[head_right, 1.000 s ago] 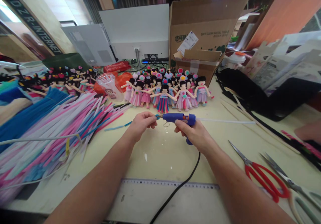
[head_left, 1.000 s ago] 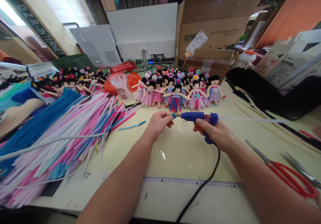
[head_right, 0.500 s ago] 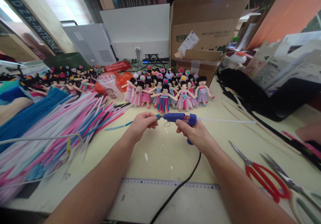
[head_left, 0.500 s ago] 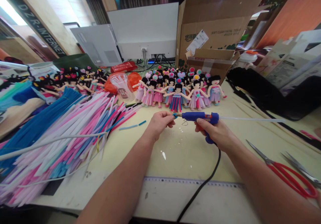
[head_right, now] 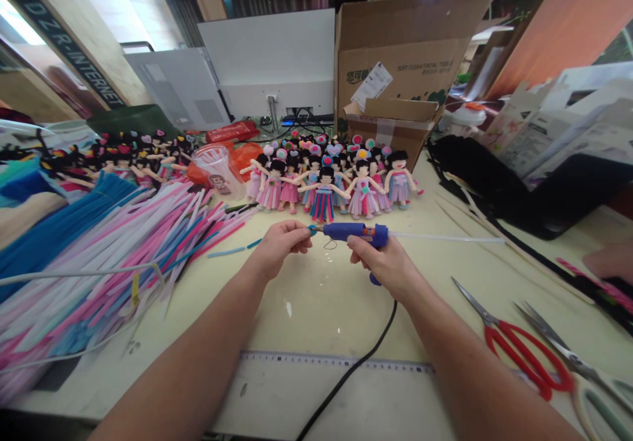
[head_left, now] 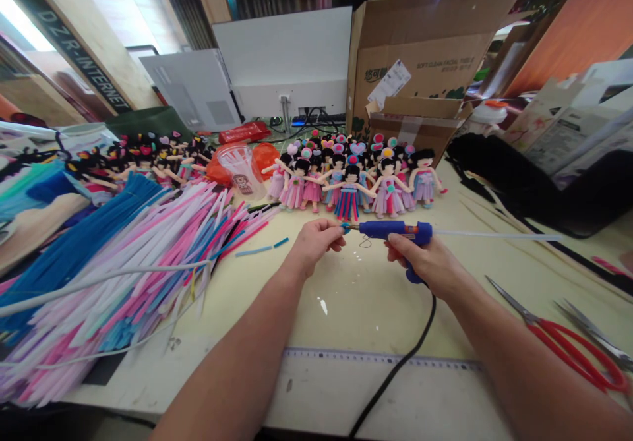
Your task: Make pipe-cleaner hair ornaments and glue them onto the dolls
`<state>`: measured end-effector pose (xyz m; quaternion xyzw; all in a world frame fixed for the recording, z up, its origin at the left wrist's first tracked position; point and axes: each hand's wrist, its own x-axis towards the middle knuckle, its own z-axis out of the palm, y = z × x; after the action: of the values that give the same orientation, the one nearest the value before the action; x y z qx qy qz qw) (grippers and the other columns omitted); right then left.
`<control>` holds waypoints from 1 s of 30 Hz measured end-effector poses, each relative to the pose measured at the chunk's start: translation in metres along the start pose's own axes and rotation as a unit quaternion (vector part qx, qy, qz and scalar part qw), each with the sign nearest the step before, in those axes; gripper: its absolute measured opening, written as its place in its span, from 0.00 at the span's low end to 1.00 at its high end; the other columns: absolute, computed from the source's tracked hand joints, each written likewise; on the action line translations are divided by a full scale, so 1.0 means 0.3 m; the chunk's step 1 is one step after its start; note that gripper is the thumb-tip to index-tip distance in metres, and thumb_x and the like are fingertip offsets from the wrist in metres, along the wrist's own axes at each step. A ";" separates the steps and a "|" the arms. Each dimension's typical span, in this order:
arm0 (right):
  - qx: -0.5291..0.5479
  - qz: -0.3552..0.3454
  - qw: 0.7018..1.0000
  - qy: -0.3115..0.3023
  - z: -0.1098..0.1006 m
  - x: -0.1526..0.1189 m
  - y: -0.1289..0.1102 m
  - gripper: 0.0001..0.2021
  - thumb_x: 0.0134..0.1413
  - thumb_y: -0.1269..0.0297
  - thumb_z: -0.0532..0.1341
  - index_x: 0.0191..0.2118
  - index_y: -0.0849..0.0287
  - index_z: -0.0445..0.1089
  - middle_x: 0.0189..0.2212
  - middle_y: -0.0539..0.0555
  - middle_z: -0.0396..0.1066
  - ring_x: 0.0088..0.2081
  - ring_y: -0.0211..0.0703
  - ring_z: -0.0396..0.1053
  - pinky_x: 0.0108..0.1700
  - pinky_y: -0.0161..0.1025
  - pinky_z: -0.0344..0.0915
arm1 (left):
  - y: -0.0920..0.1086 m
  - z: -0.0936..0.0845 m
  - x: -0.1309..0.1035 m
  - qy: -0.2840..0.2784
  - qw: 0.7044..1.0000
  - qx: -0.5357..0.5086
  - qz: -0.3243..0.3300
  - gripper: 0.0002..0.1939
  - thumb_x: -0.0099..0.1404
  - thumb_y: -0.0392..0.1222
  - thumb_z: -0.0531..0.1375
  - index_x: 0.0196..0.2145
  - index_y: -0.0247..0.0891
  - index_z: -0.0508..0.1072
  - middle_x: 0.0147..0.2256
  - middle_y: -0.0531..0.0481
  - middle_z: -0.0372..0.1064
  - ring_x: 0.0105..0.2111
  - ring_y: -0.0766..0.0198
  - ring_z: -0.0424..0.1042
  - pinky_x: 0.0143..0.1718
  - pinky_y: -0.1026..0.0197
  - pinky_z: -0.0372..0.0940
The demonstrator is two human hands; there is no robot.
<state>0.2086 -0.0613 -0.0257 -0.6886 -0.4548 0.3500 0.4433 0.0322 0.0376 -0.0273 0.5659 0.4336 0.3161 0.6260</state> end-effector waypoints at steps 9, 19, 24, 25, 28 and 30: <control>-0.007 0.012 1.000 0.006 0.000 0.001 0.003 0.20 0.44 0.46 0.58 0.18 0.60 0.67 0.16 0.51 0.61 0.20 0.35 0.56 0.19 0.34 0.52 | 0.000 -0.001 -0.001 0.002 1.000 -0.003 -0.002 0.06 0.51 0.39 0.61 0.21 0.36 0.68 0.18 0.53 0.68 0.18 0.72 0.63 0.22 0.68 0.55; -0.006 0.005 1.000 0.013 0.003 0.002 0.003 0.20 0.44 0.47 0.59 0.17 0.60 0.66 0.14 0.49 0.59 0.19 0.34 0.55 0.19 0.34 0.51 | 0.004 0.000 -0.004 0.003 1.000 -0.001 -0.001 0.05 0.51 0.38 0.60 0.21 0.36 0.68 0.19 0.52 0.68 0.18 0.72 0.63 0.24 0.67 0.56; -0.017 0.005 1.000 0.015 0.000 0.000 0.000 0.21 0.44 0.46 0.59 0.17 0.60 0.66 0.15 0.50 0.61 0.19 0.34 0.56 0.20 0.34 0.52 | 0.005 0.000 -0.004 0.004 1.000 0.002 -0.002 0.05 0.52 0.37 0.60 0.21 0.35 0.68 0.19 0.53 0.68 0.18 0.72 0.63 0.24 0.67 0.55; -0.017 0.004 1.000 0.015 0.000 0.001 0.000 0.21 0.43 0.46 0.59 0.17 0.60 0.66 0.15 0.50 0.61 0.19 0.34 0.56 0.20 0.34 0.52 | 0.006 0.000 -0.004 0.005 1.000 0.002 -0.002 0.05 0.52 0.37 0.60 0.21 0.35 0.68 0.19 0.53 0.68 0.18 0.72 0.63 0.24 0.67 0.55; -0.014 -0.001 1.000 0.014 -0.001 0.004 0.003 0.21 0.44 0.46 0.59 0.17 0.60 0.66 0.15 0.49 0.61 0.19 0.34 0.56 0.20 0.34 0.53 | 0.007 0.000 -0.005 0.007 1.000 0.004 -0.004 0.05 0.52 0.37 0.60 0.21 0.35 0.68 0.19 0.53 0.68 0.18 0.72 0.63 0.23 0.67 0.55; -0.014 -0.001 1.000 0.013 0.000 0.005 0.006 0.20 0.44 0.46 0.59 0.17 0.60 0.66 0.15 0.50 0.61 0.19 0.34 0.56 0.20 0.33 0.53 | 0.007 0.001 -0.005 0.007 1.000 0.002 -0.003 0.05 0.53 0.36 0.60 0.21 0.35 0.68 0.19 0.53 0.68 0.18 0.72 0.63 0.23 0.67 0.55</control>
<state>0.2098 -0.0601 -0.0276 -0.6990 -0.4547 0.3343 0.4393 0.0320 0.0365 -0.0248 0.5637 0.4403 0.3175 0.6226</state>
